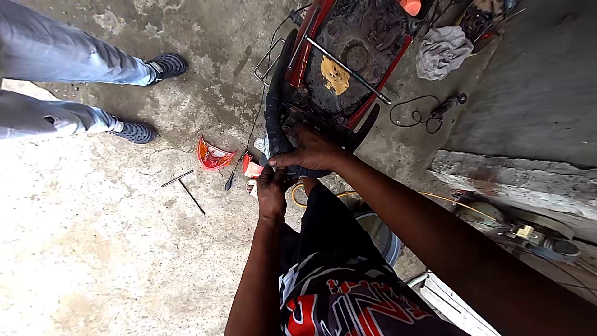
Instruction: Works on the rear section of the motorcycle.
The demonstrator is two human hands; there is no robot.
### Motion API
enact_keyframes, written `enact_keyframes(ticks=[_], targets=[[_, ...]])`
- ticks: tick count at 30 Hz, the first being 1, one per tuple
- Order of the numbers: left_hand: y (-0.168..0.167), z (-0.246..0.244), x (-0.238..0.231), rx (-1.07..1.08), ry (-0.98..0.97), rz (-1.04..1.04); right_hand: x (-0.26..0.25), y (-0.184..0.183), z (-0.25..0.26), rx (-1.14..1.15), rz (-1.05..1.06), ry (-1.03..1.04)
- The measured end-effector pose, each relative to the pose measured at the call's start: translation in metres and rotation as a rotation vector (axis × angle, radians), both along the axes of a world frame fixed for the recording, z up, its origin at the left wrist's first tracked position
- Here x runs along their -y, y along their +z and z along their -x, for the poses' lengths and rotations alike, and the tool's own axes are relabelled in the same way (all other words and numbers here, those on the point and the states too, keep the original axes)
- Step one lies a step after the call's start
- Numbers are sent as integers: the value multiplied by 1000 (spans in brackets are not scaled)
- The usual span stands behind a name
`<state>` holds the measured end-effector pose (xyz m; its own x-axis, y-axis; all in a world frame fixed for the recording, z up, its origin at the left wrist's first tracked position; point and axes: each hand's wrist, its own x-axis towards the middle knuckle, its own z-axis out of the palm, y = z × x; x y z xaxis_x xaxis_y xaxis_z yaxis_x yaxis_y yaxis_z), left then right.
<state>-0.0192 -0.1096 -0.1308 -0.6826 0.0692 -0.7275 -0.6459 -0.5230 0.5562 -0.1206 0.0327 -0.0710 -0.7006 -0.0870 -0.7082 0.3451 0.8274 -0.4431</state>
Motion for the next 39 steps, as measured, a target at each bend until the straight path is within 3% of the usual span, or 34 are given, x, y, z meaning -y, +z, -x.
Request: enact_keyframes(ticks=[3,7,11,15,24,28,39], targets=[[0,1,0,1,-13,23,-18,5,8,-35,-19,218],[-1,0,3,-15,-33,24,-29,8,23,-299,-2,223],[-3,-1,4,-29,-58,37,-25,-4,44,-464,-215,546],[-5,-2,6,-52,-87,50,-13,1,65,-348,-316,817],[-1,-2,6,-54,-103,67,0,26,93,-184,-482,1140],[1,-1,5,-43,-88,65,2,27,93,-172,-521,1176],[1,-2,4,-57,-88,52,9,21,82,-40,-508,1033]])
